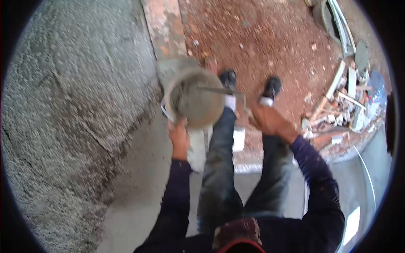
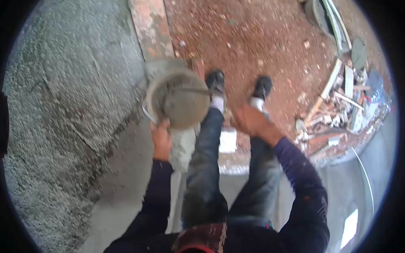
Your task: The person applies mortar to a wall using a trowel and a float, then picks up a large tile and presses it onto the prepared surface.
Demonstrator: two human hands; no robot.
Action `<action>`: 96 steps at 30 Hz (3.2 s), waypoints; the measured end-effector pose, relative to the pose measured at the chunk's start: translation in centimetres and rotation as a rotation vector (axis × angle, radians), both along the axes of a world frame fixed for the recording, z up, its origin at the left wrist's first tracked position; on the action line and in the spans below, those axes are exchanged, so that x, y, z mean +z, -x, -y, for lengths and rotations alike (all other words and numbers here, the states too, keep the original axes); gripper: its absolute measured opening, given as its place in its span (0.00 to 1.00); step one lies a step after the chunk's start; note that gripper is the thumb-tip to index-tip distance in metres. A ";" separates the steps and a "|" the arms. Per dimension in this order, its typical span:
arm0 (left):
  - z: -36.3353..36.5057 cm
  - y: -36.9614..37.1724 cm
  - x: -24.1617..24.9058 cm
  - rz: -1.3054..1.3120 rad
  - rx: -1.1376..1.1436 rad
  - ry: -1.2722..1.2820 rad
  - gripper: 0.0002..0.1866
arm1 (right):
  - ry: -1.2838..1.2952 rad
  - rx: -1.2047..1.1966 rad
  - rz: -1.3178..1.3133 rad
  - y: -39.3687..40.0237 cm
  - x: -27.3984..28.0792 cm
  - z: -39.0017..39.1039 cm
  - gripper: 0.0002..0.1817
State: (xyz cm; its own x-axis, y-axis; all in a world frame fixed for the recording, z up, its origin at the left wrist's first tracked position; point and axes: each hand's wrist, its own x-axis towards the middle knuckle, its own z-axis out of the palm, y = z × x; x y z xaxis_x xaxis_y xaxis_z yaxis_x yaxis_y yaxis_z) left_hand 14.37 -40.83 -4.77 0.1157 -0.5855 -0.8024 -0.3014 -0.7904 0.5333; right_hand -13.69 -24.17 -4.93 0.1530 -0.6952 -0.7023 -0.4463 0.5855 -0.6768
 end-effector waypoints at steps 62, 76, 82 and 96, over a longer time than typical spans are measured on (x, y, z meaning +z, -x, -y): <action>-5.2 9.8 4.6 -0.201 -0.635 0.316 0.31 | 0.238 0.263 -0.427 -0.9 -0.2 -5.9 0.15; -9.9 7.1 5.0 -0.316 -0.184 0.324 0.22 | 0.207 -0.525 0.465 -6.3 2.1 -10.2 0.32; -10.6 -3.2 1.6 -0.281 0.147 0.114 0.33 | 0.018 -0.980 0.679 -4.5 4.0 -9.9 0.16; -16.3 -23.6 -0.5 0.043 0.308 0.047 0.38 | 0.598 -0.880 0.584 -24.6 -10.7 21.9 0.18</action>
State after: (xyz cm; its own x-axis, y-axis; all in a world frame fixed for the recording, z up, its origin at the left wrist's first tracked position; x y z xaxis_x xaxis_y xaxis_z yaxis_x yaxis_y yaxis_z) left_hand 38.00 -24.52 -5.24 0.3266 -0.5538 -0.7659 -0.0749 -0.8230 0.5631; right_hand 10.88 -46.12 -15.62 -0.3484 -0.9117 -0.2179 0.4090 0.0613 -0.9105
